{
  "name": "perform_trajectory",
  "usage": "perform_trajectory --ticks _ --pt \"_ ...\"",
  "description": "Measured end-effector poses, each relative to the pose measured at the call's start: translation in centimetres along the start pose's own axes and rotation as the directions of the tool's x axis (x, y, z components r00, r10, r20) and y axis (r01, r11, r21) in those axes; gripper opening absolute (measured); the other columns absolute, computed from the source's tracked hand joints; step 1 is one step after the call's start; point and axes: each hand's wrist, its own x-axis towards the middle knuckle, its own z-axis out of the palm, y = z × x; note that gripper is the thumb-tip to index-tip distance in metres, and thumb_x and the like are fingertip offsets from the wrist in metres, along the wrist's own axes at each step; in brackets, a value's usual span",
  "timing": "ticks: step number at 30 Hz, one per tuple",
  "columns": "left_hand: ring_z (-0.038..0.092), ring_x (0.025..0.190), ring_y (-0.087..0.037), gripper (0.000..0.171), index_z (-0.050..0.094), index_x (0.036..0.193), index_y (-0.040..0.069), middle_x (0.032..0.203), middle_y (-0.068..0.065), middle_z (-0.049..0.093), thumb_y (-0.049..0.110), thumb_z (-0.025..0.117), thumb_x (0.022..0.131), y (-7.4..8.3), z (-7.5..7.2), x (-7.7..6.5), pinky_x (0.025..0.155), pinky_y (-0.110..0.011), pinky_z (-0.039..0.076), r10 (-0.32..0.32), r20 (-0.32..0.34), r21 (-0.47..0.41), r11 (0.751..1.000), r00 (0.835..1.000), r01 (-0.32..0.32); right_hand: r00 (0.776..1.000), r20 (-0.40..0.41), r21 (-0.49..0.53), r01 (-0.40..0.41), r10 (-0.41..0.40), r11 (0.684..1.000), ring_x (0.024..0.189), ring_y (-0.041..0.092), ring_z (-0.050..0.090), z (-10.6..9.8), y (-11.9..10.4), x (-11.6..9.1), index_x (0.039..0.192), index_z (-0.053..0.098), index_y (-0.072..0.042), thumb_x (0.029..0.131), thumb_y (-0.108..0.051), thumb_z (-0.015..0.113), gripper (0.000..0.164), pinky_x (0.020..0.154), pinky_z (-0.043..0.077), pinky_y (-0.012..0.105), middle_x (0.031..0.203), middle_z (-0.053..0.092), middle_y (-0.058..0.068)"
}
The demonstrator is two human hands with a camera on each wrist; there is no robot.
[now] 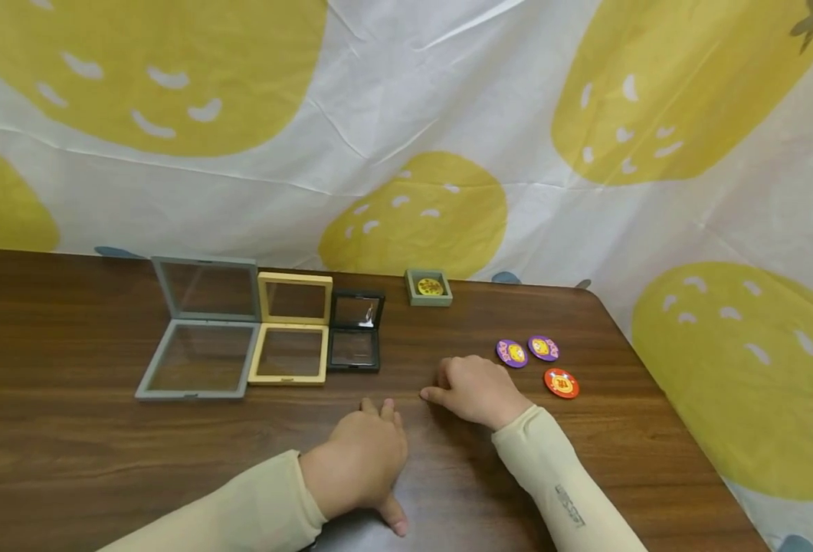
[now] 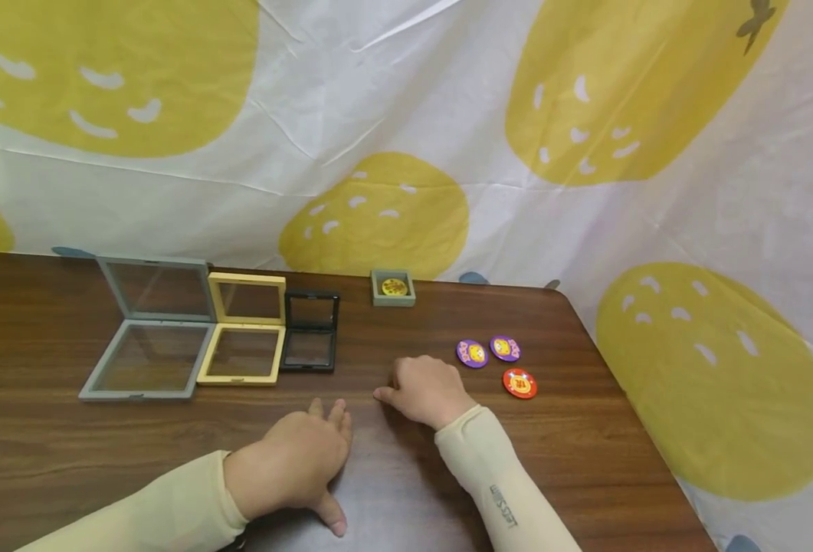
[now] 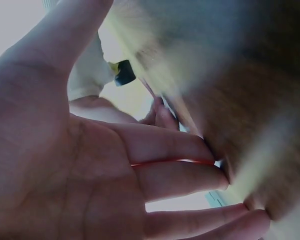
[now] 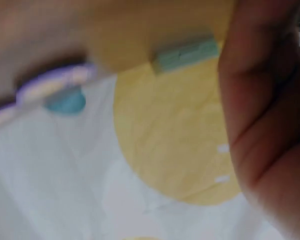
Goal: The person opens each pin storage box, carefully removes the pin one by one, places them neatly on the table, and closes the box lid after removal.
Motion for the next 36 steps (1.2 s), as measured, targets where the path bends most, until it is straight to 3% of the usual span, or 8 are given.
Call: perform_trajectory --ticks 8,17,22,27,32,36 --pt "0.049 0.129 -0.037 0.121 0.047 0.138 0.005 0.146 -0.013 0.044 0.085 0.062 0.048 -0.1 0.0 0.0 0.091 -0.034 0.052 0.003 0.0 0.038 0.999 1.0 -0.003 0.992 -0.125 -0.057 -0.017 0.009 0.998 0.071 0.021 0.061 -0.2 0.9 1.2 0.09 0.06 -0.013 0.083 -0.038 0.069 0.028 0.06 0.047 0.038 0.081 0.064 0.004" --pt "0.048 0.129 -0.036 0.122 0.048 0.138 0.006 0.146 -0.012 0.044 0.086 0.061 0.048 -0.1 0.1 0.1 0.089 -0.034 0.053 -0.008 0.009 0.058 0.998 1.0 0.008 0.991 -0.094 -0.052 -0.101 0.095 0.994 0.1 0.032 0.061 -0.1 0.5 3.4 0.118 0.06 -0.007 0.087 -0.042 0.065 0.047 0.081 0.052 0.048 0.112 0.059 0.016" --pt "0.047 0.13 -0.036 0.122 0.047 0.139 0.006 0.147 -0.013 0.043 0.085 0.062 0.048 0.0 0.1 0.2 0.09 -0.033 0.053 -0.007 0.013 0.039 0.999 1.0 0.007 0.988 -0.106 -0.049 -0.114 0.108 0.992 0.117 0.035 0.053 0.0 0.0 4.7 0.131 0.052 -0.005 0.089 -0.041 0.062 0.057 0.088 0.05 0.05 0.132 0.05 0.02" --pt "0.047 0.131 -0.036 0.121 0.047 0.139 0.006 0.147 -0.013 0.043 0.085 0.061 0.048 0.1 0.1 0.2 0.09 -0.033 0.053 0.004 0.016 0.035 0.999 1.0 -0.004 0.985 -0.159 -0.025 -0.073 0.069 0.997 0.143 0.035 0.029 0.0 -0.2 5.8 0.147 0.031 -0.004 0.09 -0.037 0.061 0.073 0.104 0.04 0.051 0.157 0.022 0.018" --pt "0.047 0.131 -0.037 0.121 0.047 0.139 0.007 0.147 -0.012 0.043 0.086 0.061 0.048 0.1 0.1 0.3 0.091 -0.033 0.052 0.008 0.017 0.043 0.999 1.0 -0.009 0.996 -0.053 -0.043 -0.074 0.071 0.996 0.148 0.031 0.016 0.0 -0.4 6.5 0.151 0.02 -0.004 0.093 -0.042 0.055 0.077 0.113 0.03 0.048 0.159 0.014 0.016" --pt "0.047 0.13 -0.037 0.121 0.048 0.138 0.006 0.146 -0.012 0.044 0.085 0.062 0.047 0.1 0.1 0.3 0.091 -0.033 0.052 0.002 0.009 0.04 0.999 1.0 -0.003 0.997 -0.001 -0.065 -0.082 0.082 0.994 0.148 0.03 0.016 0.2 -0.5 6.9 0.151 0.02 -0.006 0.095 -0.045 0.05 0.075 0.115 0.026 0.048 0.16 0.014 0.014"
